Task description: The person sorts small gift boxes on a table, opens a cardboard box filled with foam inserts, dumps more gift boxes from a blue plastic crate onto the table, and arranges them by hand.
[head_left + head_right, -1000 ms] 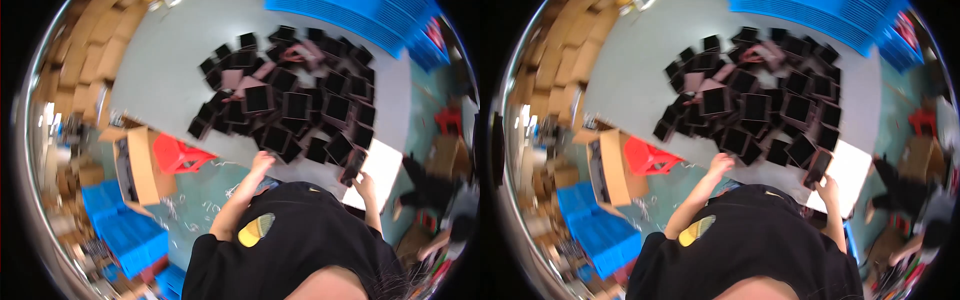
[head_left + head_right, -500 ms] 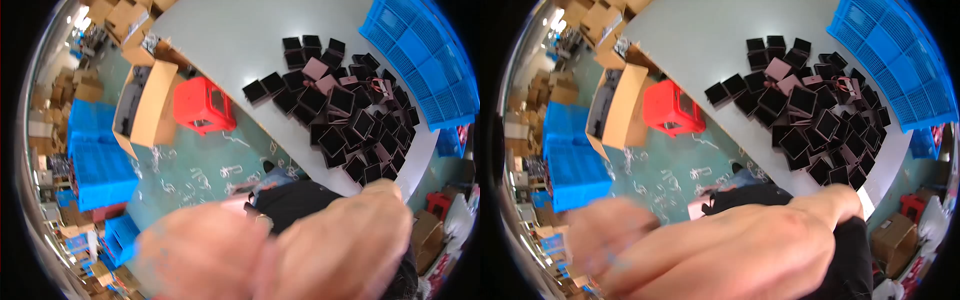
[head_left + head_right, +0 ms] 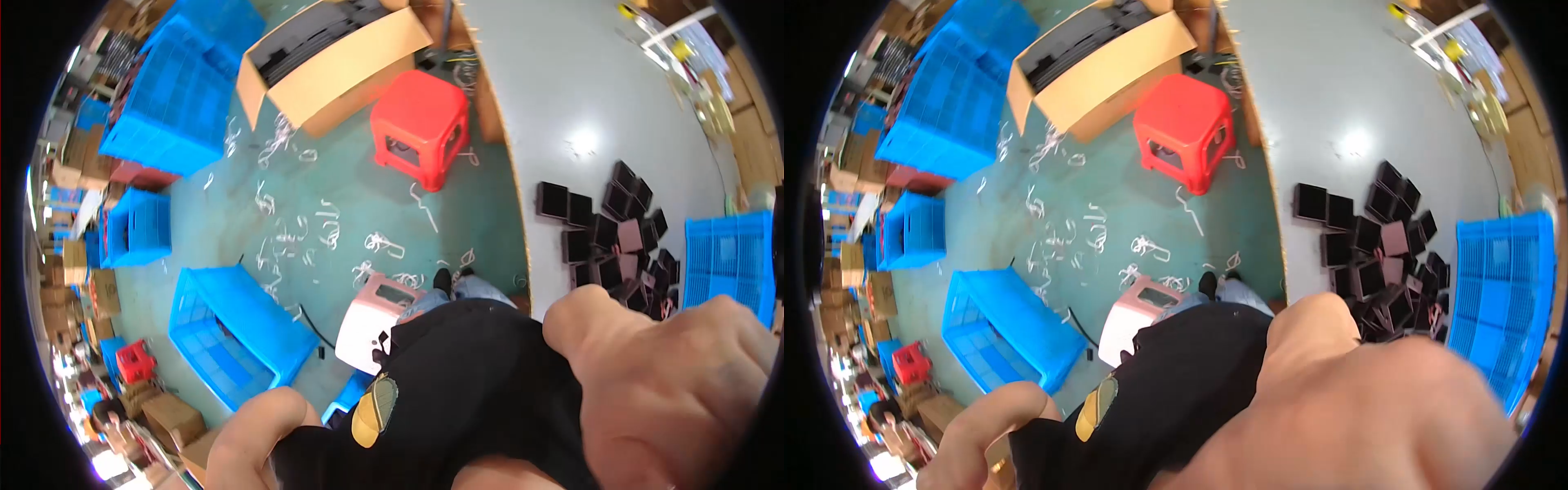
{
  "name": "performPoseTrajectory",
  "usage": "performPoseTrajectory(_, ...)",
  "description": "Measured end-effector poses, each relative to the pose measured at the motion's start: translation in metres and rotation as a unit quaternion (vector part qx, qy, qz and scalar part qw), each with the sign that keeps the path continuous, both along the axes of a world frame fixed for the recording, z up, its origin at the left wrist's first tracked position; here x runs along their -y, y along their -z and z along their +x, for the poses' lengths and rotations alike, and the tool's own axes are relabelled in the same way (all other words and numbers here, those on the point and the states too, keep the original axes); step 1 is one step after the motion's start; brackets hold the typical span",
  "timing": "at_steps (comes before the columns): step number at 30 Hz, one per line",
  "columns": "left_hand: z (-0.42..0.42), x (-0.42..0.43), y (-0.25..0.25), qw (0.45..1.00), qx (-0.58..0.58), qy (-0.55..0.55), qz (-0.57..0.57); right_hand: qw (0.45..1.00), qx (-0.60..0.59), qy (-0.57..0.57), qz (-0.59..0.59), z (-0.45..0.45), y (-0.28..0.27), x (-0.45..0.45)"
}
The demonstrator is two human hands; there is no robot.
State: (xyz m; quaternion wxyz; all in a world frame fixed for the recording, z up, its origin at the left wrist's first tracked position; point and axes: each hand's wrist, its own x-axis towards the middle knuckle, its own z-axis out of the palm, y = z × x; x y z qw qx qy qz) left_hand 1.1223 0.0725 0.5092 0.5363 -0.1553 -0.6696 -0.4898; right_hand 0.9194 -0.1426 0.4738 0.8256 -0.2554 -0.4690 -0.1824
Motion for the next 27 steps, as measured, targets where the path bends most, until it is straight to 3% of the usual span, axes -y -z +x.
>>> performPoseTrajectory(3, 0.011, -0.014, 0.015, 0.983, -0.011, -0.169, 0.066, 0.994, 0.025, -0.089, 0.059, 0.042, -0.013, 0.022)
performPoseTrajectory(5, 0.022, -0.021, 0.033, 0.974, 0.069, -0.203, 0.075, 0.984, 0.029, -0.164, 0.058, 0.066, -0.017, 0.033)
performPoseTrajectory(8, 0.082, 0.022, 0.069, 0.938, 0.341, -0.011, 0.059, 0.962, 0.033, -0.269, -0.029, 0.102, 0.008, 0.061)
performPoseTrajectory(9, 0.088, 0.045, 0.116, 0.987, 0.121, -0.094, 0.038, 0.955, 0.042, -0.272, -0.110, 0.120, 0.023, 0.076)
performPoseTrajectory(10, 0.097, 0.050, 0.143, 0.955, 0.044, -0.240, 0.167, 0.941, 0.054, -0.273, -0.190, 0.142, 0.044, 0.094)
performPoseTrajectory(11, 0.095, 0.042, 0.158, 0.828, 0.006, -0.388, 0.406, 0.931, -0.001, -0.290, -0.223, 0.164, 0.064, 0.113)
performPoseTrajectory(12, 0.098, 0.051, 0.184, 0.670, -0.045, -0.458, 0.583, 0.915, -0.055, -0.305, -0.257, 0.186, 0.089, 0.132)
performPoseTrajectory(13, 0.099, 0.052, 0.221, 0.501, -0.094, -0.471, 0.720, 0.910, -0.142, -0.227, -0.315, 0.198, 0.125, 0.156)
performPoseTrajectory(14, 0.105, 0.065, 0.303, 0.442, -0.127, -0.574, 0.678, 0.848, -0.306, -0.117, -0.418, 0.217, 0.139, 0.178)
performPoseTrajectory(15, 0.111, 0.040, 0.414, 0.281, 0.152, -0.563, 0.762, 0.721, -0.537, -0.032, -0.436, 0.267, 0.181, 0.206)
performPoseTrajectory(16, 0.092, 0.006, 0.508, 0.243, 0.149, -0.581, 0.762, 0.646, -0.596, 0.006, -0.478, 0.296, 0.204, 0.223)
performPoseTrajectory(18, 0.067, -0.004, 0.521, 0.127, -0.102, -0.434, 0.886, 0.558, -0.567, 0.085, -0.600, 0.352, 0.272, 0.263)
performPoseTrajectory(20, 0.017, -0.024, 0.545, 0.022, -0.137, -0.411, 0.901, 0.509, -0.550, 0.118, -0.651, 0.411, 0.334, 0.301)
performPoseTrajectory(21, -0.011, -0.031, 0.546, -0.032, -0.155, -0.393, 0.906, 0.463, -0.506, 0.150, -0.712, 0.440, 0.371, 0.324)
performPoseTrajectory(23, -0.051, -0.031, 0.516, -0.094, -0.111, -0.362, 0.921, 0.455, -0.422, 0.193, -0.761, 0.498, 0.408, 0.347)
performPoseTrajectory(24, -0.057, -0.032, 0.505, -0.118, -0.082, -0.350, 0.926, 0.386, -0.376, 0.225, -0.811, 0.528, 0.451, 0.380)
performPoseTrajectory(25, -0.082, -0.037, 0.507, -0.114, -0.115, -0.337, 0.927, 0.354, -0.351, 0.238, -0.834, 0.552, 0.476, 0.406)
performPoseTrajectory(26, -0.096, -0.021, 0.508, -0.187, -0.169, -0.345, 0.904, 0.318, -0.330, 0.247, -0.854, 0.576, 0.498, 0.421)
performPoseTrajectory(27, -0.105, -0.012, 0.505, -0.174, -0.186, -0.325, 0.911, 0.292, -0.338, 0.247, -0.860, 0.599, 0.504, 0.422)
